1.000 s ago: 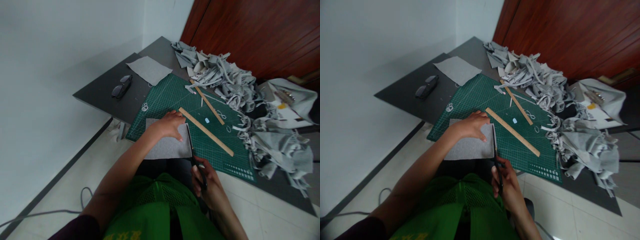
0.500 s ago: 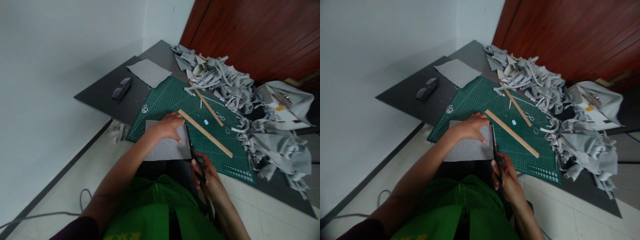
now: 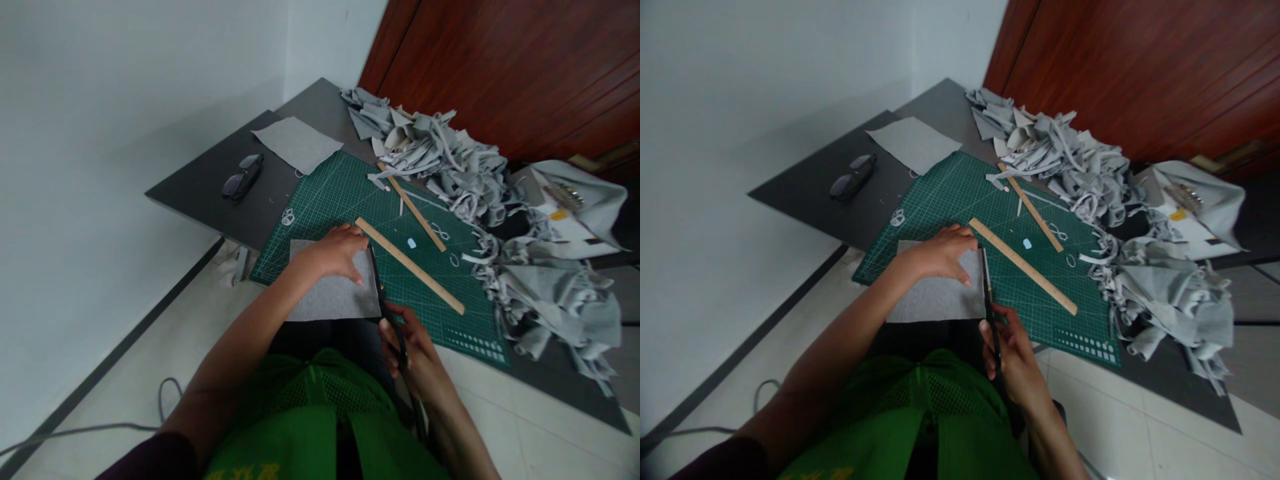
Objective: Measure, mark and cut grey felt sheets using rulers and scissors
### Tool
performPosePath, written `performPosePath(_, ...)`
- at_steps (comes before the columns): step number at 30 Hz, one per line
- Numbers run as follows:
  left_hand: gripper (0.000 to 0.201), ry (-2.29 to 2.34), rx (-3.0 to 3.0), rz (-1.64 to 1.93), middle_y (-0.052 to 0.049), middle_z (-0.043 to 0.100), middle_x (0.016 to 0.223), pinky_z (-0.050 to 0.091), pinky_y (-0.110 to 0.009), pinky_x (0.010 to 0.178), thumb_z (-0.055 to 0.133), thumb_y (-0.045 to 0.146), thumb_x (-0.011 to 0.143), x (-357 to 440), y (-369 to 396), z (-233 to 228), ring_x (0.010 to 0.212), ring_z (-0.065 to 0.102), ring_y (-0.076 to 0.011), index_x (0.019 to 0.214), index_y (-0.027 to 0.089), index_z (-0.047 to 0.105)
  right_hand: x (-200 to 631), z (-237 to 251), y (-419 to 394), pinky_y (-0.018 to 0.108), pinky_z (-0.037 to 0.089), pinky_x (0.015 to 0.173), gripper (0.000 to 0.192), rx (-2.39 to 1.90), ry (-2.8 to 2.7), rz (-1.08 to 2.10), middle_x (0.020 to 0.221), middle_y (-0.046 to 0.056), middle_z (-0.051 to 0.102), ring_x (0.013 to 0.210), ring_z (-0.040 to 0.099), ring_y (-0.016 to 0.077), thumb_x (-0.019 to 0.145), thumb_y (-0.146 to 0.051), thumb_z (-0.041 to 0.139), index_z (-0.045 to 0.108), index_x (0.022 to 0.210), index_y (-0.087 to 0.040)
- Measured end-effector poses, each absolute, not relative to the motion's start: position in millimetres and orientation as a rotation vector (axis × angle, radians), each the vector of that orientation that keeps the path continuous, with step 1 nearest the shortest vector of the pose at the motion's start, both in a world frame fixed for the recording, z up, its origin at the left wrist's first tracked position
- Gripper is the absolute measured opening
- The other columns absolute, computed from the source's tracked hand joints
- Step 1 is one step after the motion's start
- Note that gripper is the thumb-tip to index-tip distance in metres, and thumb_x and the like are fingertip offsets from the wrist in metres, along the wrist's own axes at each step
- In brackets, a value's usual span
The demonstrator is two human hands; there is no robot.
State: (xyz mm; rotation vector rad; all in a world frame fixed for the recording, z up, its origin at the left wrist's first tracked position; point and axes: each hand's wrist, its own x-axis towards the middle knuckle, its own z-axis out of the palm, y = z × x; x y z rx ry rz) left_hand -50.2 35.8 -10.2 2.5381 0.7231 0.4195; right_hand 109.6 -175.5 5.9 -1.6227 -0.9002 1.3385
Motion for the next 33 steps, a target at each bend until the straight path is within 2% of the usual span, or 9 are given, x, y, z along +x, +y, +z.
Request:
performPosePath(5,0.060,0.736,2.547,0.428,-0.010,0.061,0.126,0.040,-0.039,0.103,0.095,0.042,0.065,-49.6,35.9,-11.3,0.121,0.055,-0.0308,0.113,0.017,0.066,110.4,5.2,-175.2,0.016,0.035,0.033,0.055,-1.616,-0.821,1.350,0.058,-0.013,0.046,0.040,0.040,0.0062,0.080,-0.057,0.082,0.053,0.116,-0.027)
performPosePath(11,0.066,0.970,2.569,0.361,-0.012,0.059,0.131,0.041,-0.041,0.100,0.095,0.043,0.065,-48.0,22.1,1.1,0.123,0.051,-0.0339,0.117,0.017,0.063,122.7,5.8,-176.7,0.014,0.030,0.030,0.056,-1.548,-0.666,1.385,0.066,-0.010,0.052,0.038,0.036,0.0038,0.073,-0.058,0.086,0.058,0.110,-0.026)
performPosePath(18,0.055,1.161,2.591,0.305,-0.014,0.063,0.117,0.043,-0.045,0.096,0.092,0.044,0.072,-43.2,7.9,12.5,0.116,0.053,-0.0368,0.108,0.015,0.063,155.1,8.6,-175.2,0.015,0.030,0.032,0.054,-1.617,-0.746,1.335,0.059,-0.012,0.045,0.040,0.034,0.0050,0.076,-0.055,0.086,0.058,0.111,-0.024)
performPosePath(21,0.054,1.143,2.599,0.261,-0.013,0.063,0.118,0.042,-0.046,0.097,0.091,0.041,0.073,-43.3,9.8,14.9,0.117,0.053,-0.0366,0.109,0.015,0.061,171.5,9.3,-175.5,0.017,0.033,0.034,0.056,-1.681,-0.860,1.274,0.055,-0.013,0.044,0.040,0.035,0.0063,0.077,-0.056,0.085,0.058,0.112,-0.022)
performPosePath(24,0.058,1.135,2.578,0.212,-0.014,0.062,0.122,0.042,-0.047,0.098,0.091,0.041,0.072,-43.7,11.2,16.6,0.120,0.052,-0.0373,0.113,0.015,0.059,187.6,5.2,-180.8,0.019,0.035,0.035,0.054,-1.712,-0.974,1.191,0.057,-0.011,0.049,0.041,0.039,0.0076,0.078,-0.053,0.086,0.057,0.113,-0.022)
performPosePath(28,0.056,1.097,2.566,0.264,-0.013,0.063,0.123,0.044,-0.046,0.098,0.089,0.036,0.076,-39.2,10.9,10.0,0.118,0.056,-0.0349,0.116,0.015,0.057,210.4,-2.7,-187.6,0.020,0.034,0.034,0.051,-1.625,-1.016,1.089,0.054,-0.011,0.048,0.037,0.038,0.0082,0.085,-0.054,0.079,0.057,0.120,-0.025)
performPosePath(33,0.044,1.041,2.533,0.381,-0.012,0.062,0.123,0.047,-0.045,0.100,0.085,0.034,0.081,-32.5,14.3,-3.2,0.116,0.060,-0.0328,0.115,0.015,0.062,236.1,9.1,-169.2,0.024,0.040,0.035,0.054,-1.698,-1.156,0.882,0.068,-0.003,0.065,0.041,0.049,0.0121,0.081,-0.053,0.082,0.057,0.120,-0.027)
